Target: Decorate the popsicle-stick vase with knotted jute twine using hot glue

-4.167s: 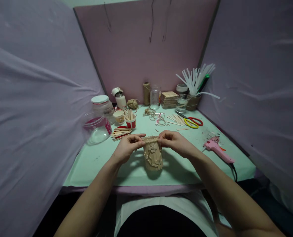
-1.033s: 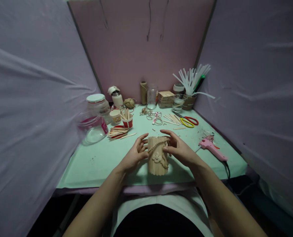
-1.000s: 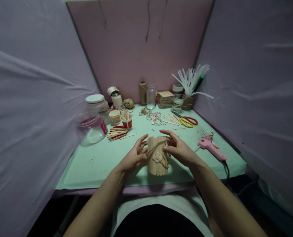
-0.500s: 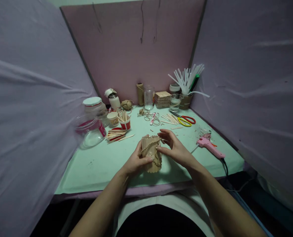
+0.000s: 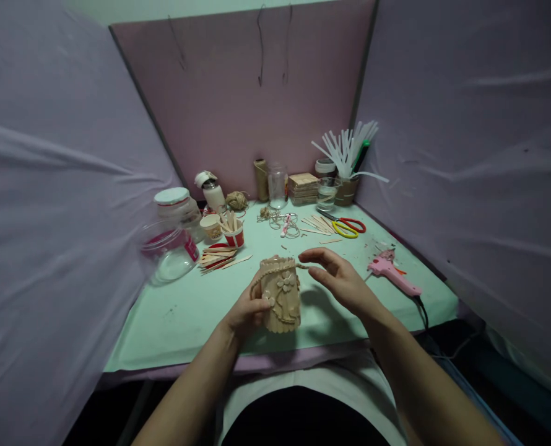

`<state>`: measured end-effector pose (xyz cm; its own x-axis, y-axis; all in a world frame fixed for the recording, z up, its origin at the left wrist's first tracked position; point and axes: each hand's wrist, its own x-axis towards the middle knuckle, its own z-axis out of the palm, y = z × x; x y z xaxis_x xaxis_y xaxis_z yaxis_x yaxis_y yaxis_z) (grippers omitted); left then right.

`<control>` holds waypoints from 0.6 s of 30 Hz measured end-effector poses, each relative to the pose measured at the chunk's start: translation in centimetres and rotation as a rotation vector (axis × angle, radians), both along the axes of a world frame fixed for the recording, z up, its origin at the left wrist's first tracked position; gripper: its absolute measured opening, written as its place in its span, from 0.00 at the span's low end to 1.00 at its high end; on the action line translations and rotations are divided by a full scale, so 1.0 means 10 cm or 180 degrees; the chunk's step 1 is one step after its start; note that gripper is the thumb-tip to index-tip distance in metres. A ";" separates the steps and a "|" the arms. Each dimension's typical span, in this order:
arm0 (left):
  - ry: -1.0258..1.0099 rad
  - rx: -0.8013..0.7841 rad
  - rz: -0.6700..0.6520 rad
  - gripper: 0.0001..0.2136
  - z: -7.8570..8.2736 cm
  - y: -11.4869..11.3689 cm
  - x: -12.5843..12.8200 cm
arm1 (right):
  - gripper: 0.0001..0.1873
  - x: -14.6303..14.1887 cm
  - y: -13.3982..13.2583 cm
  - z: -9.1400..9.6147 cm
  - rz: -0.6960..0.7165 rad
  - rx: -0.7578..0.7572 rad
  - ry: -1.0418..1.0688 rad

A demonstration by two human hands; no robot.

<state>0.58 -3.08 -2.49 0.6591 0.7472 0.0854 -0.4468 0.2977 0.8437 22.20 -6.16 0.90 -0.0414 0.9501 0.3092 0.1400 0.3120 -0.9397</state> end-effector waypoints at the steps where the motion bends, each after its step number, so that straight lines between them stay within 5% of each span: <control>1: 0.0005 -0.0002 0.0016 0.39 0.01 0.00 0.00 | 0.18 -0.03 0.01 0.00 0.0040 -0.0035 0.0044; 9: -0.0022 -0.0009 0.0095 0.31 0.03 -0.02 0.03 | 0.24 -0.09 0.05 -0.06 0.0514 -0.0375 0.0392; 15: 0.0180 0.0104 0.0477 0.36 -0.02 0.00 0.09 | 0.27 -0.06 -0.02 -0.01 -0.0975 0.0727 -0.0854; 18: 0.0384 0.0373 0.0873 0.37 -0.05 0.00 0.13 | 0.20 -0.10 -0.09 0.04 -0.1063 0.1330 -0.1270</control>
<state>1.84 -3.05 -2.96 0.4450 0.8881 0.1149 -0.3917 0.0776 0.9168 21.19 -7.10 1.29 0.0468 0.7352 0.6762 0.6043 0.5182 -0.6052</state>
